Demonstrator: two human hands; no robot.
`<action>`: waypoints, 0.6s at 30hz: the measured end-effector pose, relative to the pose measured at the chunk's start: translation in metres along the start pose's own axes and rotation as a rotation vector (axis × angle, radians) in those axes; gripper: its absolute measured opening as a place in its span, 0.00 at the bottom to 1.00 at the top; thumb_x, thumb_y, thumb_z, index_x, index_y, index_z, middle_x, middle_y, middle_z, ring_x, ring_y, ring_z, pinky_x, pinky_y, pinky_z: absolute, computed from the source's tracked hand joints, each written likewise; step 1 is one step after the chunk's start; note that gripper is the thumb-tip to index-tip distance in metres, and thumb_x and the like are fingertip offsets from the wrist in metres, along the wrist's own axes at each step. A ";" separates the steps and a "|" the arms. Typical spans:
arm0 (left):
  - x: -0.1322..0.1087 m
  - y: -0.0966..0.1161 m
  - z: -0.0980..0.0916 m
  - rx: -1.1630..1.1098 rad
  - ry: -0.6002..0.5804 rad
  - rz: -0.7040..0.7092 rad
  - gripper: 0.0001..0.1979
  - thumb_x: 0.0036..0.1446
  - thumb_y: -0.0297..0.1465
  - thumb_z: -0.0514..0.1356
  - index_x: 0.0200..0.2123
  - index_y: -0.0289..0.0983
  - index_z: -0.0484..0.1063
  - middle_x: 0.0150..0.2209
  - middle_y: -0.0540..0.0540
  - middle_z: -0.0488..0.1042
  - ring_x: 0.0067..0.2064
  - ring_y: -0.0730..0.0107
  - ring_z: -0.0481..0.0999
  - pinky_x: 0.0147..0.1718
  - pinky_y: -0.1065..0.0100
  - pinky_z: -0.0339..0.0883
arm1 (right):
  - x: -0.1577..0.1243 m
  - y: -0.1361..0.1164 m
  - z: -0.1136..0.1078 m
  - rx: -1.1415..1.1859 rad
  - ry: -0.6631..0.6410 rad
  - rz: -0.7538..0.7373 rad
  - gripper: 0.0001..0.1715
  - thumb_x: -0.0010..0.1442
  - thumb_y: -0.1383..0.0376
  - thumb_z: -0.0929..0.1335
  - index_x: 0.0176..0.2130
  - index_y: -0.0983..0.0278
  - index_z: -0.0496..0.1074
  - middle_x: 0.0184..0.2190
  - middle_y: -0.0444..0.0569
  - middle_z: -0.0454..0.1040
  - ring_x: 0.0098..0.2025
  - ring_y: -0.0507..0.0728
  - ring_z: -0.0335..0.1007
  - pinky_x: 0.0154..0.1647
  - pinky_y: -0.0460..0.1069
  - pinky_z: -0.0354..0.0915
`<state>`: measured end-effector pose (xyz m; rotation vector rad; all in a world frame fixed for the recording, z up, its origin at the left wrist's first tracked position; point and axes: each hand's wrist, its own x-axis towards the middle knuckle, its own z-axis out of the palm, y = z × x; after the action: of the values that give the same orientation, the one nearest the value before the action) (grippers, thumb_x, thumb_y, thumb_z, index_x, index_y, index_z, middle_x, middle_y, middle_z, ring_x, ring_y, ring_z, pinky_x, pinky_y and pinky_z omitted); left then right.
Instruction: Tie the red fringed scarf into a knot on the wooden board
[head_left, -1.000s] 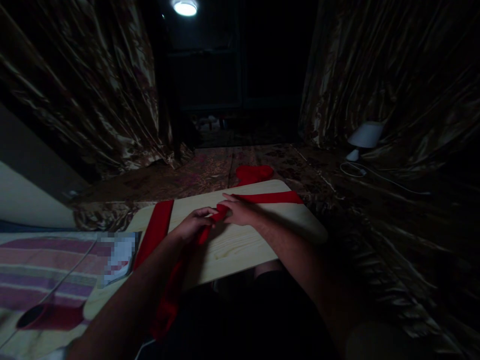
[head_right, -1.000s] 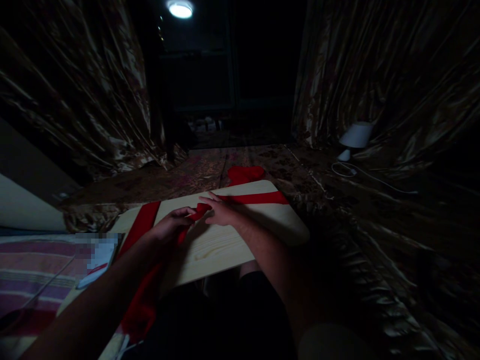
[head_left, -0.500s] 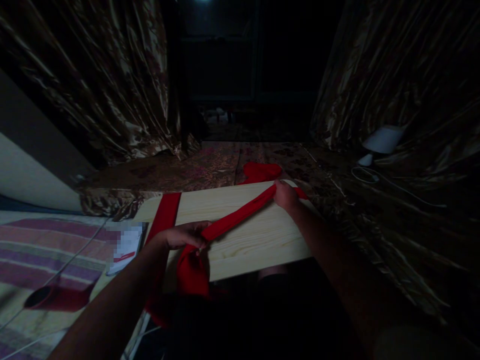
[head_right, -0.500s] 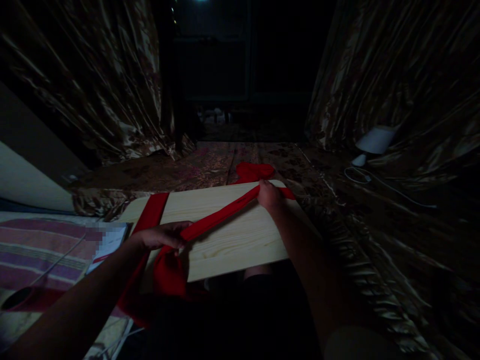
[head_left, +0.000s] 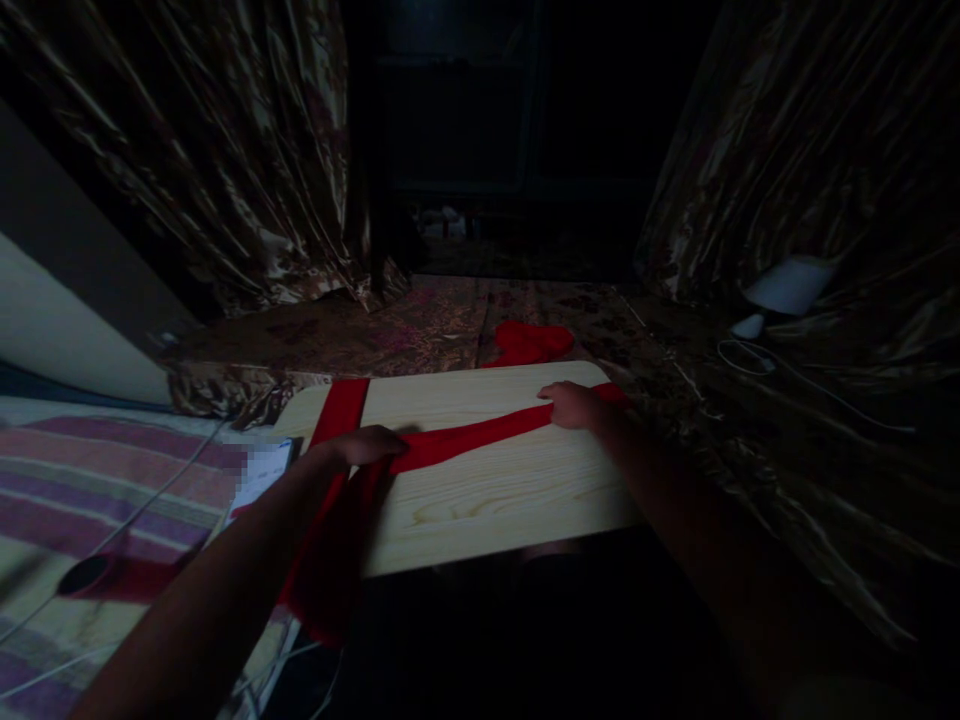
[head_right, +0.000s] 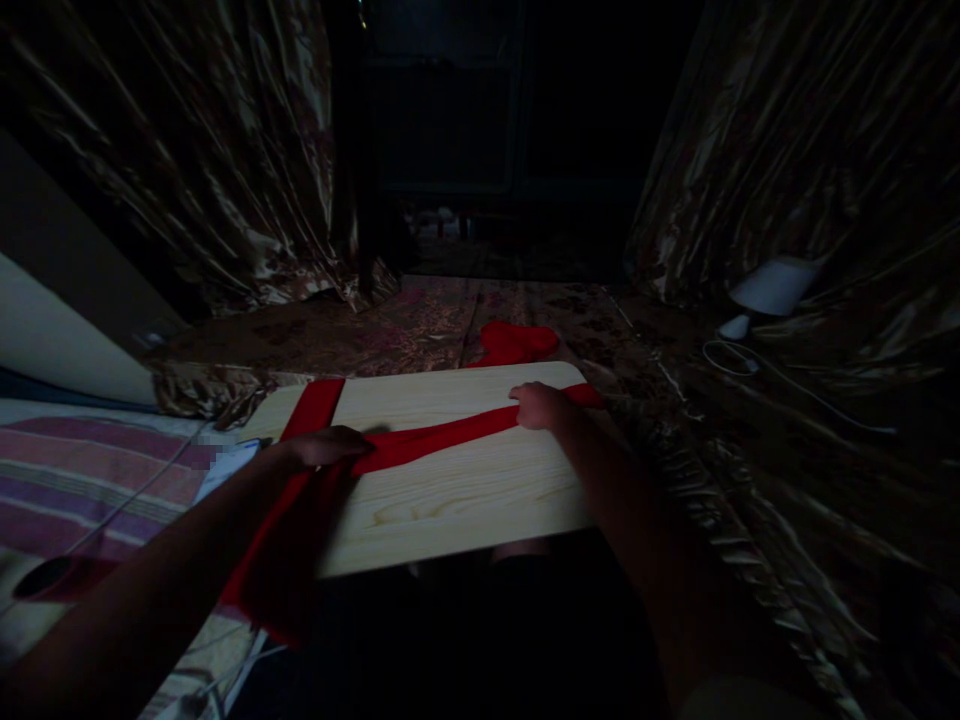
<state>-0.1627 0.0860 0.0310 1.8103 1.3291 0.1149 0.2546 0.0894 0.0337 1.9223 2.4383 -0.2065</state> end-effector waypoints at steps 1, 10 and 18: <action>0.002 0.000 -0.001 0.079 0.043 0.011 0.14 0.44 0.44 0.65 0.24 0.39 0.79 0.28 0.44 0.78 0.34 0.58 0.75 0.35 0.66 0.65 | 0.000 -0.009 0.002 0.045 0.043 -0.080 0.26 0.54 0.73 0.68 0.52 0.63 0.77 0.53 0.54 0.77 0.54 0.60 0.72 0.55 0.49 0.64; -0.003 -0.012 0.008 -0.028 0.172 0.042 0.17 0.43 0.45 0.65 0.31 0.38 0.77 0.31 0.43 0.79 0.35 0.60 0.76 0.33 0.68 0.65 | 0.005 -0.050 0.023 0.221 0.212 -0.350 0.12 0.55 0.72 0.70 0.41 0.63 0.76 0.42 0.49 0.77 0.46 0.56 0.71 0.50 0.48 0.63; 0.001 -0.017 0.011 -0.076 0.171 0.004 0.12 0.45 0.42 0.60 0.24 0.39 0.74 0.24 0.48 0.73 0.28 0.66 0.71 0.27 0.69 0.60 | 0.003 -0.059 0.036 0.130 0.228 -0.361 0.07 0.58 0.73 0.69 0.34 0.63 0.75 0.38 0.48 0.74 0.44 0.56 0.68 0.47 0.47 0.61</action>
<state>-0.1691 0.0816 0.0127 1.7707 1.4205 0.3248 0.1948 0.0739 0.0025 1.6096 2.9833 -0.1654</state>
